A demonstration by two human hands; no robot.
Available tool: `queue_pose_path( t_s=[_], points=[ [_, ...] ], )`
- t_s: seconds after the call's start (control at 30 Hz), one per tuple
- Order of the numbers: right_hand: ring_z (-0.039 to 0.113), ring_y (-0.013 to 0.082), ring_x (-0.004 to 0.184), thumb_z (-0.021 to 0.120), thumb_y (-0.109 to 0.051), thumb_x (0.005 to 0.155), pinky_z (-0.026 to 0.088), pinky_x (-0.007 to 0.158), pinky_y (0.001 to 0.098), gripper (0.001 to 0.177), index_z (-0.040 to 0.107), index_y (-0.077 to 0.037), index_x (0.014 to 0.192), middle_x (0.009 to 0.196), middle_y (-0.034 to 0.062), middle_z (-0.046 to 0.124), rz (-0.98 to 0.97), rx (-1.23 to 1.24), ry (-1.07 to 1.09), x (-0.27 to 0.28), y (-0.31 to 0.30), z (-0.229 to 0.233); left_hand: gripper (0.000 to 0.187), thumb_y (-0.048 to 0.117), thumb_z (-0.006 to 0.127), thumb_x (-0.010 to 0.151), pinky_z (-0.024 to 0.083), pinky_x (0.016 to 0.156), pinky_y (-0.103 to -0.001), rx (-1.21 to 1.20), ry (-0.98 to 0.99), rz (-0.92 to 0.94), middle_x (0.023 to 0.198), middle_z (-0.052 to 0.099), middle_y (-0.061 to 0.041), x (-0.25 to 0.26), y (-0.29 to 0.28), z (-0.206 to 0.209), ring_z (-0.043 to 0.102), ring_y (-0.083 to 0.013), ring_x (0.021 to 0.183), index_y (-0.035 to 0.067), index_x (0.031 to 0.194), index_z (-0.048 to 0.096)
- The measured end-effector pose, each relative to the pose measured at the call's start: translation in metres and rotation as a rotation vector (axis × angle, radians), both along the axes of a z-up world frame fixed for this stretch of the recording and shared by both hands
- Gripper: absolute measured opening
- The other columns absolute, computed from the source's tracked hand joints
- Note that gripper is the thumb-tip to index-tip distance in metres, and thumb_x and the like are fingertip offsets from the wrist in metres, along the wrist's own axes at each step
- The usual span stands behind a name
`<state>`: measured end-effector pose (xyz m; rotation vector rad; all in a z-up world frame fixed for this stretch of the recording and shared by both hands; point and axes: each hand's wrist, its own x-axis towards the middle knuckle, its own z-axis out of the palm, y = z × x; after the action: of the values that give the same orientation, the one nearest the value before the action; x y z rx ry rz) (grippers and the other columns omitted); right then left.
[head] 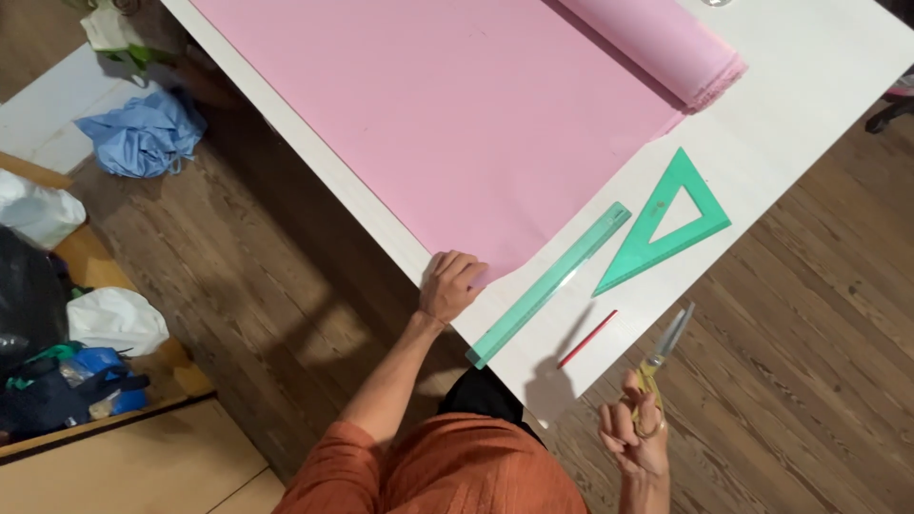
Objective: Cutting pieces of pink leather from a roll using a ruler for measurement and scissors for cutting.
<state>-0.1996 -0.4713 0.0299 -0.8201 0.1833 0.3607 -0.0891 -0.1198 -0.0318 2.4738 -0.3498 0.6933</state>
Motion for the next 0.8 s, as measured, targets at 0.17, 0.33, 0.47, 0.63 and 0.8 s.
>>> queue_pose_path(
  t_s=[0.17, 0.33, 0.47, 0.63, 0.8],
  points=[
    [0.024, 0.0088, 0.039, 0.040, -0.059, 0.101, 0.024, 0.030, 0.0233, 0.055, 0.053, -0.006, 0.107, 0.043, -0.0055, 0.031, 0.070, 0.097, 0.015, 0.022, -0.010, -0.005, 0.029, 0.016, 0.088, 0.073, 0.050, 0.084, -0.037, 0.012, -0.005, 0.010, 0.096, 0.069, 0.001, -0.004, 0.000, -0.007, 0.064, -0.0187, 0.093, 0.011, 0.098, 0.074],
    [0.027, 0.0097, 0.042, 0.040, -0.074, 0.097, 0.023, 0.033, 0.0243, 0.064, 0.043, -0.010, 0.095, 0.050, -0.0057, 0.036, 0.323, 0.117, -0.002, 0.074, -0.041, -0.005, 0.030, 0.015, 0.088, 0.065, 0.051, 0.080, -0.039, 0.012, -0.034, 0.055, 0.092, 0.070, -0.001, 0.000, -0.006, 0.002, 0.065, -0.0208, 0.087, 0.010, 0.092, 0.075],
    [0.033, 0.0115, 0.042, 0.039, -0.084, 0.087, 0.029, 0.040, 0.0258, 0.075, 0.041, -0.009, 0.094, 0.049, 0.0036, 0.047, 0.603, -0.048, 0.043, 0.127, -0.054, 0.008, 0.016, 0.006, 0.083, 0.076, 0.054, 0.076, -0.035, 0.065, -0.092, 0.107, 0.086, 0.071, -0.001, -0.001, -0.011, -0.006, 0.067, -0.0187, 0.081, 0.009, 0.088, 0.073],
    [0.045, 0.0146, 0.042, 0.042, -0.080, 0.086, 0.036, 0.041, 0.0281, 0.071, 0.044, -0.009, 0.095, 0.046, 0.0067, 0.053, 0.916, -0.328, -0.026, 0.194, -0.074, -0.002, 0.009, 0.002, 0.076, 0.078, 0.059, 0.076, -0.035, -0.005, -0.082, 0.234, 0.082, 0.072, -0.005, -0.010, -0.019, -0.021, 0.071, -0.0203, 0.079, 0.007, 0.084, 0.070],
    [0.044, 0.0126, 0.038, 0.037, -0.075, 0.098, 0.035, 0.041, 0.0276, 0.065, 0.042, -0.010, 0.094, 0.046, 0.0040, 0.051, 0.959, -0.314, -0.112, 0.251, -0.092, -0.027, 0.009, 0.006, 0.076, 0.076, 0.061, 0.072, -0.037, -0.032, -0.204, 0.484, 0.079, 0.071, -0.008, -0.002, -0.016, -0.028, 0.071, -0.0235, 0.073, 0.005, 0.083, 0.070]
  ],
)
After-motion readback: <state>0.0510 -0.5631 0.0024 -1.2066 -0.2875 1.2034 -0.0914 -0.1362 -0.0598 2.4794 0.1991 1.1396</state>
